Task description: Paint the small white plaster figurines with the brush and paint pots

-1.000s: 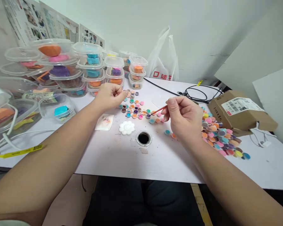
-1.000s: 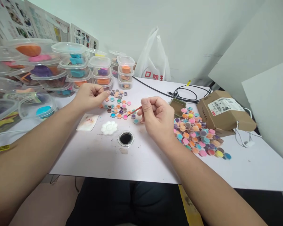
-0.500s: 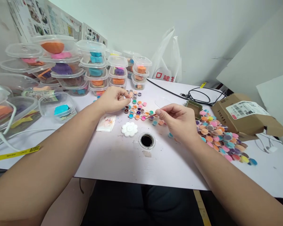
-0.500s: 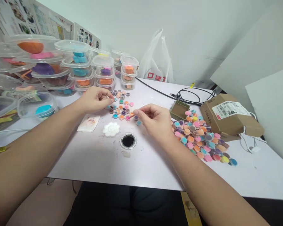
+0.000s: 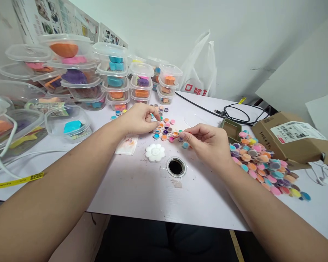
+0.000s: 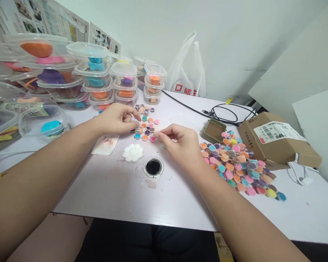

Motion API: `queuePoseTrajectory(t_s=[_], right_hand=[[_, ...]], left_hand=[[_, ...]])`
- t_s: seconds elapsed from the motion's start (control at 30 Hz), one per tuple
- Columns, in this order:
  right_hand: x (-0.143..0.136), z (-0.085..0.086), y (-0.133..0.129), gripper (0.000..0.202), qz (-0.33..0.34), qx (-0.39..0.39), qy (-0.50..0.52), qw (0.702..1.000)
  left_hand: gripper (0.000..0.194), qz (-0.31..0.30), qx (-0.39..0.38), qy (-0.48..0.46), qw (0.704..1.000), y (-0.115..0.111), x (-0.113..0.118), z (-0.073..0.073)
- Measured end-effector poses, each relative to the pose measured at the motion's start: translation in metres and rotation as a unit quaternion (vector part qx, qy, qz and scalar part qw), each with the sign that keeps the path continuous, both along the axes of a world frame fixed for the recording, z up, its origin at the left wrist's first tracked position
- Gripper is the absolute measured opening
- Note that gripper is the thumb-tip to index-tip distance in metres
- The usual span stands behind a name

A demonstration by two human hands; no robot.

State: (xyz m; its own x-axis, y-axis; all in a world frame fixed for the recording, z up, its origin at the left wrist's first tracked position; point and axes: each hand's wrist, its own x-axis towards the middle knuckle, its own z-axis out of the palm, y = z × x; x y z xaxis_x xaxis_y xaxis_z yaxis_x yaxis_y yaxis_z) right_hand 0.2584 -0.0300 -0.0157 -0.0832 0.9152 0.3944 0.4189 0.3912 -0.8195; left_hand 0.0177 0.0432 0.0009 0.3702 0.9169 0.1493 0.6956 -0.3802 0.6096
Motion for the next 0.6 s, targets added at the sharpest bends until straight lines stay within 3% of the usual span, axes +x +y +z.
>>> queuePoseTrajectory(t_s=[0.13,0.23,0.4,0.5,0.6], right_hand=[[-0.002,-0.002,0.004,0.016,0.001,-0.025,-0.032,0.999],[-0.003,-0.003,0.007,0.015,0.000,-0.043,-0.053,0.998],[-0.004,-0.001,0.006,0.021,-0.017,-0.032,-0.008,0.999],[-0.006,0.003,0.001,0.026,-0.047,-0.032,0.037,0.998],[-0.014,0.006,-0.007,0.032,-0.050,-0.067,0.082,0.993]], left_hand=[[0.017,0.004,0.008,-0.006,1.000,-0.002,-0.001,0.005],[0.007,-0.026,-0.007,0.027,0.999,-0.010,-0.002,0.021],[0.023,-0.089,-0.172,0.145,0.970,-0.023,-0.013,0.047],[0.032,-0.109,-0.215,0.144,0.960,-0.028,-0.027,0.045],[0.038,-0.106,-0.169,0.098,0.975,-0.034,-0.037,0.037]])
